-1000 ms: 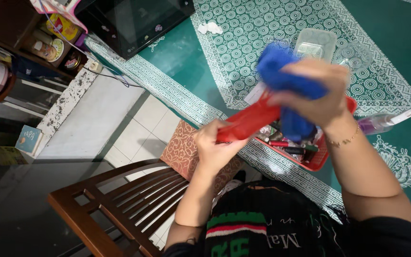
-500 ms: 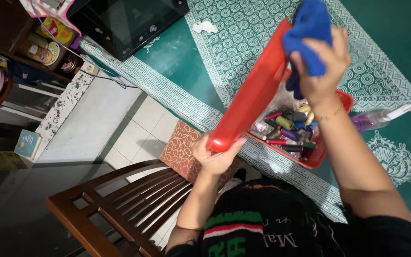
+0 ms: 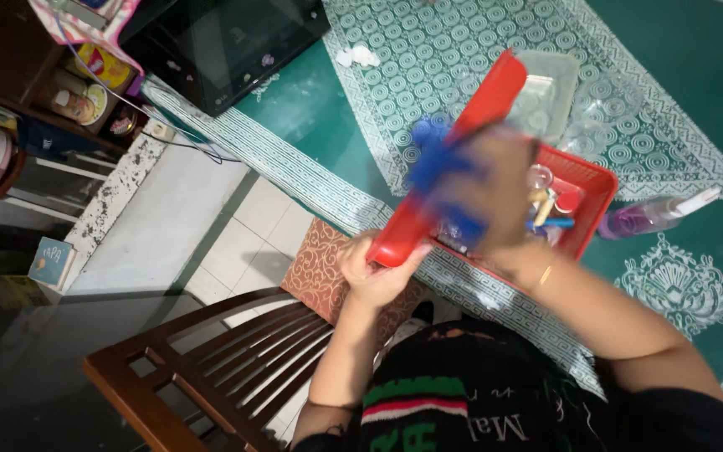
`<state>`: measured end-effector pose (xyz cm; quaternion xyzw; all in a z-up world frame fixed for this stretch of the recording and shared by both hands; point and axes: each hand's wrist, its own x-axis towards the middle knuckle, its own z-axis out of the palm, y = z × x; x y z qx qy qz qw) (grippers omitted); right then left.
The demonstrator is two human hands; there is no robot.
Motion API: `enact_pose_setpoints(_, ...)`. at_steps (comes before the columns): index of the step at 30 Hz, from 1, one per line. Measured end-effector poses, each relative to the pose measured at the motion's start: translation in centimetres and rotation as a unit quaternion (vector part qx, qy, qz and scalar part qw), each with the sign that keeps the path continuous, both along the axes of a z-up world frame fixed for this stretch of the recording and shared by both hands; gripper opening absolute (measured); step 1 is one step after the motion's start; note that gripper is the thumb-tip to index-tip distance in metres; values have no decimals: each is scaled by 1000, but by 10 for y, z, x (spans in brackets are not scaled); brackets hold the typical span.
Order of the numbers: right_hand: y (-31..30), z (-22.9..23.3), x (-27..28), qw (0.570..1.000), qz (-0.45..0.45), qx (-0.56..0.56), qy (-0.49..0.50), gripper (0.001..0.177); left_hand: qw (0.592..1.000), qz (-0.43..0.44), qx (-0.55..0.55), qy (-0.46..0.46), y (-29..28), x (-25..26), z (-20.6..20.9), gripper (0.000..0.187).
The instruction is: The person wipes the inside and outside of a red plastic tray and a translucent plastic container using a blue cloth, then picks up and looks at spools of thread.
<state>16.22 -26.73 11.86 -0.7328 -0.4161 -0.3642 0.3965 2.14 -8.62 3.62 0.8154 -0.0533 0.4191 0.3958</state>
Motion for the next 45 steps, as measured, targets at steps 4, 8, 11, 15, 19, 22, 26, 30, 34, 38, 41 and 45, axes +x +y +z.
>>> enact_pose_setpoints(4, 9, 4, -33, 998, 43, -38, -34, 16, 999, 0, -34, -26, 2, -9, -4, 60)
enact_pose_setpoints(8, -11, 15, 36, 972, 23, 122, 202, 20, 993, -42, -108, -2, 8, -35, -16, 48)
enact_pose_setpoints(11, -21, 3, 66, 898, 170, 175, 367, 22, 966, -68, -248, 38, 5, -43, -47, 55)
enact_pose_setpoints(15, -35, -6, 81, 908, 202, 146, 336, 20, 924, -48, -379, 8, 11, -33, -71, 80)
enact_pose_setpoints(19, -42, 26, 46, 926, 195, 43, 321, 23, 984, 56, -171, -1, 38, -19, 6, 105)
enact_pose_setpoints(22, -17, 53, 3, 956, 220, -119, 151, 25, 977, 136, 135, 90, 32, -22, 67, 95)
enact_pose_setpoints(26, 14, 76, -37, 961, 236, -142, -20, 26, 990, -51, 83, 105, 23, -2, 51, 34)
enact_pose_setpoints(30, 28, 60, -57, 970, 189, -53, -141, 19, 969, -100, -218, 58, 15, -11, 6, 41)
enact_pose_setpoints(34, 7, 24, -3, 995, 67, -53, 56, 31, 923, -134, -360, -1, 11, -31, -2, 51)
enact_pose_setpoints(38, 4, 9, 13, 999, -25, 29, 39, 24, 996, -35, -85, 18, 14, -20, 5, 48)
enact_pose_setpoints(41, 20, -4, -48, 998, 38, 17, -41, 20, 989, -53, -127, 48, 5, -18, 5, 46)
enact_pose_setpoints(45, 2, 0, 10, 999, -34, -27, -1, 15, 965, -97, -237, 50, 3, -36, -8, 50)
